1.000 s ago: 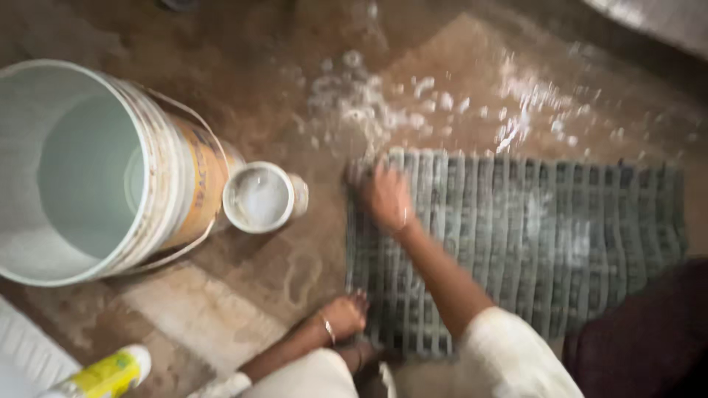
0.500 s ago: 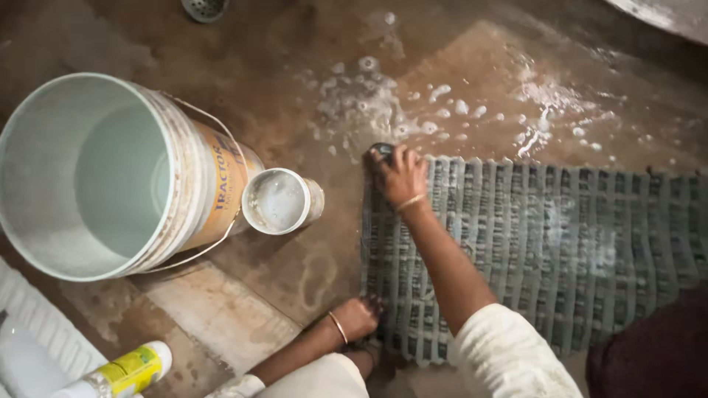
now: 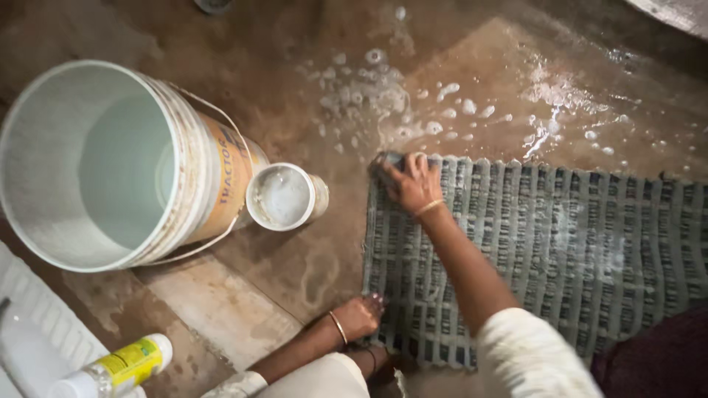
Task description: The person washes a mat on a tiled floor by scrubbing it with a brush and pouring soapy water from a cup. They repeatedly dip the cup into a bucket of water and pour it over different sections of the mat while scrubbing.
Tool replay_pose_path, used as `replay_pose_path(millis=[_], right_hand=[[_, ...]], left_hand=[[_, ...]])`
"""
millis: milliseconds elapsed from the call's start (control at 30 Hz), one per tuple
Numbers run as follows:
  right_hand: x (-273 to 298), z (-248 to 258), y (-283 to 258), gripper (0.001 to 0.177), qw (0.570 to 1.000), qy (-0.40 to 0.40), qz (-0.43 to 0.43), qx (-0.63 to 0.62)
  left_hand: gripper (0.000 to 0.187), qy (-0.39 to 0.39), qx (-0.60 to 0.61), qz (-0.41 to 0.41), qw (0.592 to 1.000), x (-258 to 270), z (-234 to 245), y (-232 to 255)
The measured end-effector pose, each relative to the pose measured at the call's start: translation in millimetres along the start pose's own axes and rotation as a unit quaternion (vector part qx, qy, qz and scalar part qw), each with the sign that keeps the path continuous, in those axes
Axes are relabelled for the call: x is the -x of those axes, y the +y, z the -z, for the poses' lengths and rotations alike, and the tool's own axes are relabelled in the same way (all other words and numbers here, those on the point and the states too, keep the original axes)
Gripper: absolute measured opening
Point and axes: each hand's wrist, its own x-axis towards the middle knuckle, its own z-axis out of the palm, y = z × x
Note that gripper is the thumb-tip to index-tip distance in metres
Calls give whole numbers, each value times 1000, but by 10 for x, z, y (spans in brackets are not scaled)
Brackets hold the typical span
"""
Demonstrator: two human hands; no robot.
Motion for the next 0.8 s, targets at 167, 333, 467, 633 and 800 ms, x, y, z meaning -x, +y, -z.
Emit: replay_pose_path(millis=[167,333,467,633,800], right_hand=[[592,-136,-419,71,988,48,93,117],[1553,-73,-472,66,936,-147,319,-19],[525,-62,-191,65,952,-276,118,61],[107,-213,-105,68,998,51,-30,19],[1501,-428,-580,61,974,-71,217,-5]], left_hand=[[33,-9,35,-3,999,-21,54,-110],[29,-242,134,35,960,-24,131,-36],[42,-4,19,5,1000,21,43,13],[41,-29,10,-13,999,17,-16,-28],[32,-123,85,6,989,-58,241,-83]])
